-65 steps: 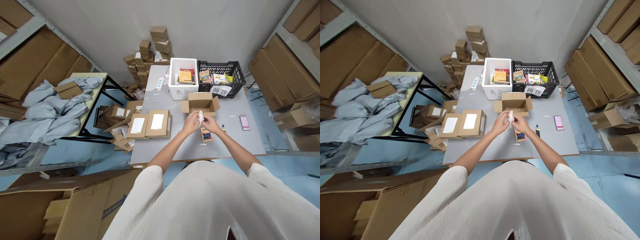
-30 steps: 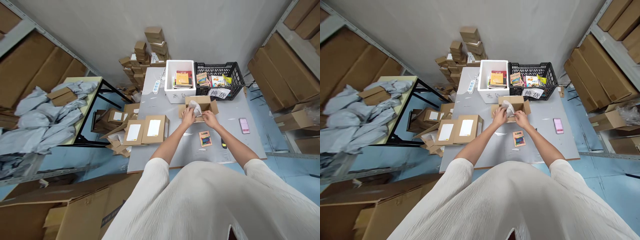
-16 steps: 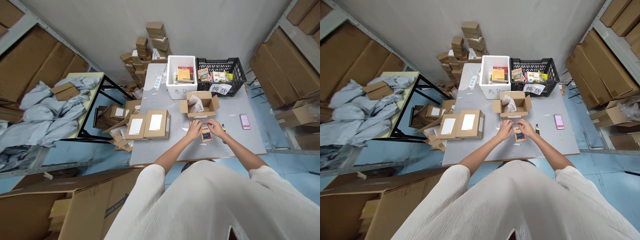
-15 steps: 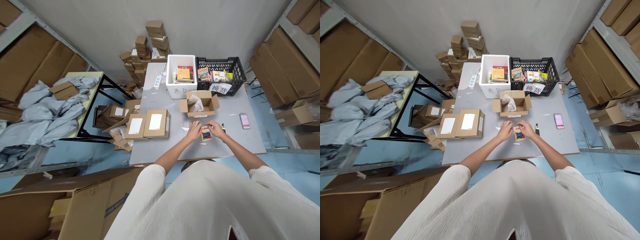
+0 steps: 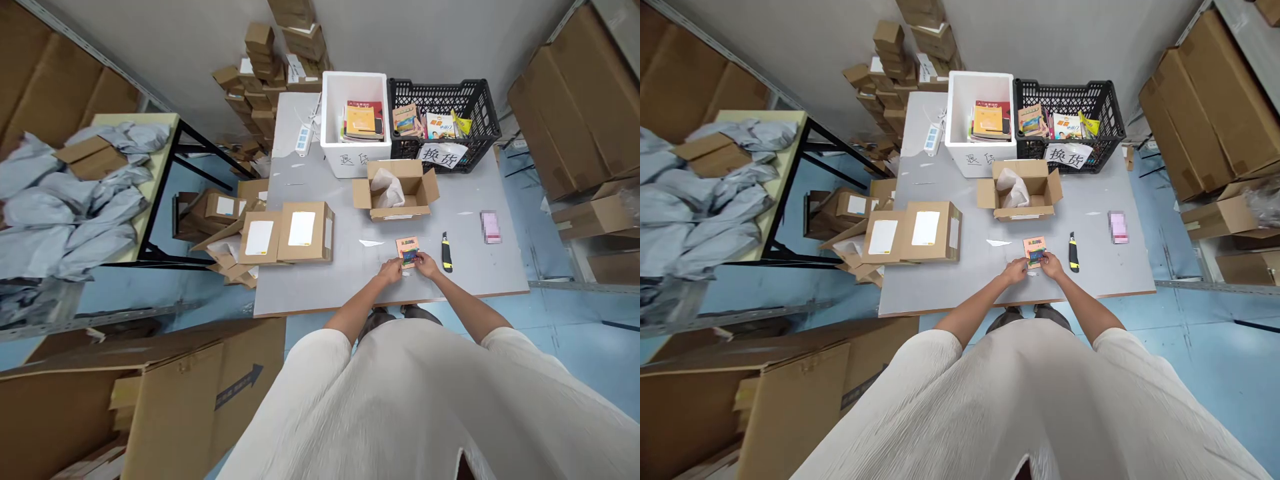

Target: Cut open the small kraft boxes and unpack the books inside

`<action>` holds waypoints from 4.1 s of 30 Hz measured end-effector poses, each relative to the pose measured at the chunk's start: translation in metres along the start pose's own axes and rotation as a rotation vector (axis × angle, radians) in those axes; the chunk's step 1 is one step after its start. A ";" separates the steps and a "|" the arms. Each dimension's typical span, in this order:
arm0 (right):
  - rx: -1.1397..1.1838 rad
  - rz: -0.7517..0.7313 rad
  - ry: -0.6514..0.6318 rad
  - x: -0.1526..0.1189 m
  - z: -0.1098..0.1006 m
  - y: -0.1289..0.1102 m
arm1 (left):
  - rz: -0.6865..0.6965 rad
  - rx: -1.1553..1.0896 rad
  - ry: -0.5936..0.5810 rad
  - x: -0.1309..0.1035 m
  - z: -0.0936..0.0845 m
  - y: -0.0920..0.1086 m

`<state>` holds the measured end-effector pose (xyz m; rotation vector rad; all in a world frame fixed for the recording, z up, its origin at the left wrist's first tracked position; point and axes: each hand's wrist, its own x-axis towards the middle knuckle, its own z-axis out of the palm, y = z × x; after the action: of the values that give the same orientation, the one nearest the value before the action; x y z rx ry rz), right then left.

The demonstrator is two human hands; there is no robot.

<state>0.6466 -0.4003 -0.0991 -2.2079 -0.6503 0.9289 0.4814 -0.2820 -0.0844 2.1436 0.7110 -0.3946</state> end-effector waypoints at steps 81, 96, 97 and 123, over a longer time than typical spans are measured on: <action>-0.131 -0.701 0.094 -0.072 -0.044 -0.151 | 0.102 -1.307 0.426 -0.038 -0.098 0.068; 0.272 -0.296 0.017 -0.045 -0.076 -0.126 | 0.058 -1.319 0.507 -0.024 -0.133 0.057; 0.335 -0.263 -0.004 -0.044 -0.079 -0.127 | 0.065 -1.310 0.496 -0.020 -0.134 0.059; 0.680 -0.235 0.150 0.164 -0.146 -0.229 | 0.314 -0.656 0.679 0.100 -0.229 0.105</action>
<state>0.8167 -0.1957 0.0737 -1.5400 -0.4256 0.7164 0.6322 -0.1185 0.0704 1.6787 0.7147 0.6847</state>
